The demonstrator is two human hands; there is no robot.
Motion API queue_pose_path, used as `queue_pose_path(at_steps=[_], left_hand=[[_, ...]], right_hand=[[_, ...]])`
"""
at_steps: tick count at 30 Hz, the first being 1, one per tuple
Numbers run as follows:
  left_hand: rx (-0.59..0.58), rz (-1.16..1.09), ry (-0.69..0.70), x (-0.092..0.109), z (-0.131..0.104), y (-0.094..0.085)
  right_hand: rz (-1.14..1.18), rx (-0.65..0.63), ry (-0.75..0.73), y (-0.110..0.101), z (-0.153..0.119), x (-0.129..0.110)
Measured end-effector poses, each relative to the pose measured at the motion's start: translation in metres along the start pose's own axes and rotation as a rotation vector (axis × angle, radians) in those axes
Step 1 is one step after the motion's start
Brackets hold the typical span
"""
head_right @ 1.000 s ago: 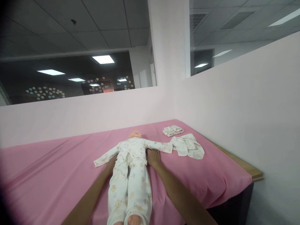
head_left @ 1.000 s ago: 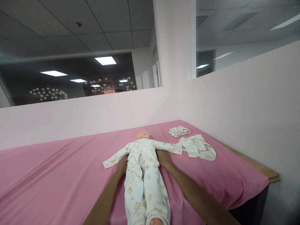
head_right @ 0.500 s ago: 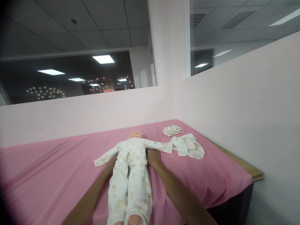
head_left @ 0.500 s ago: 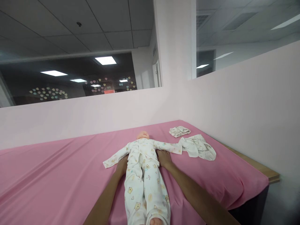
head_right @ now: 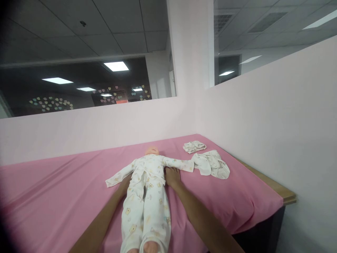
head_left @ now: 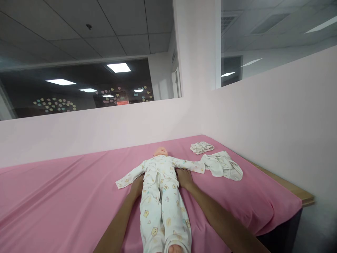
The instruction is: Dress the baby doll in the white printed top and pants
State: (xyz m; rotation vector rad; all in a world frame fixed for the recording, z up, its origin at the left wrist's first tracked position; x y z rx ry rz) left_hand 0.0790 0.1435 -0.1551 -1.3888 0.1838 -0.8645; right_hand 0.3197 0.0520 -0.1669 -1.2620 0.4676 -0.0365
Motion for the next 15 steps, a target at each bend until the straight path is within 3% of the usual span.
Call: queue_pose_path(at_steps=[15], left_hand=[[0.026, 0.009, 0.061, -0.0031, 0.0021, 0.0021]], right_hand=[[0.003, -0.002, -0.004, 0.0008, 0.0006, 0.0011]])
Point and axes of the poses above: each hand's wrist, its own z-axis towards the middle knuckle, its own y-axis out of the palm, x = y × z, the point moved 3 cm from there along z, towards the middle knuckle, and after that the axes turned 3 degrees about y, right-handed, at the moved point
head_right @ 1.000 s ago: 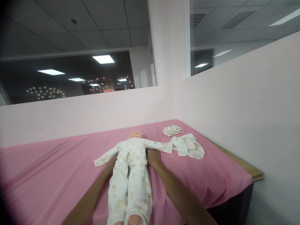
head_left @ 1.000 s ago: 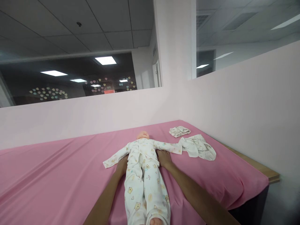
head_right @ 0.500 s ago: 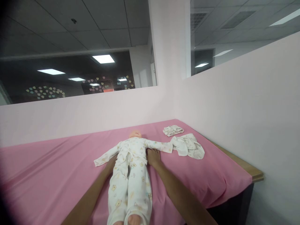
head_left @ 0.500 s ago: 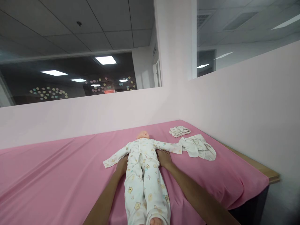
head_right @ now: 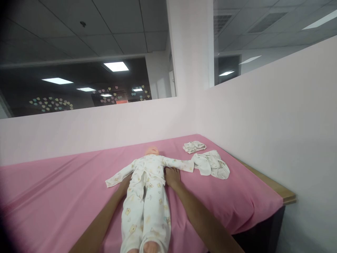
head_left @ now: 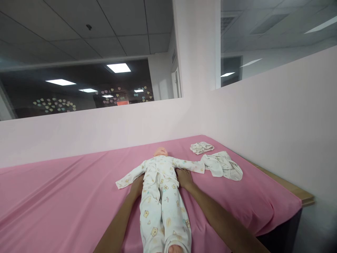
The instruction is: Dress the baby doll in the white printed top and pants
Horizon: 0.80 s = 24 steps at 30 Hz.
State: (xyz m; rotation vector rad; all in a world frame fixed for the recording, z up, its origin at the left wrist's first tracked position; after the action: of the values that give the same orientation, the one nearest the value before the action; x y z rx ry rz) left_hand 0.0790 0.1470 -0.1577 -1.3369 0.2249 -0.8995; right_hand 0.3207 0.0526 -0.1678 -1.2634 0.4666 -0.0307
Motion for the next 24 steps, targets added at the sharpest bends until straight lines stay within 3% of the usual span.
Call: queue_pose_path(at_steps=[24], left_hand=[[-0.017, 0.001, -0.031, 0.0011, -0.0006, -0.0015]], right_hand=[[0.002, 0.0, 0.008, -0.001, -0.001, -0.0005]])
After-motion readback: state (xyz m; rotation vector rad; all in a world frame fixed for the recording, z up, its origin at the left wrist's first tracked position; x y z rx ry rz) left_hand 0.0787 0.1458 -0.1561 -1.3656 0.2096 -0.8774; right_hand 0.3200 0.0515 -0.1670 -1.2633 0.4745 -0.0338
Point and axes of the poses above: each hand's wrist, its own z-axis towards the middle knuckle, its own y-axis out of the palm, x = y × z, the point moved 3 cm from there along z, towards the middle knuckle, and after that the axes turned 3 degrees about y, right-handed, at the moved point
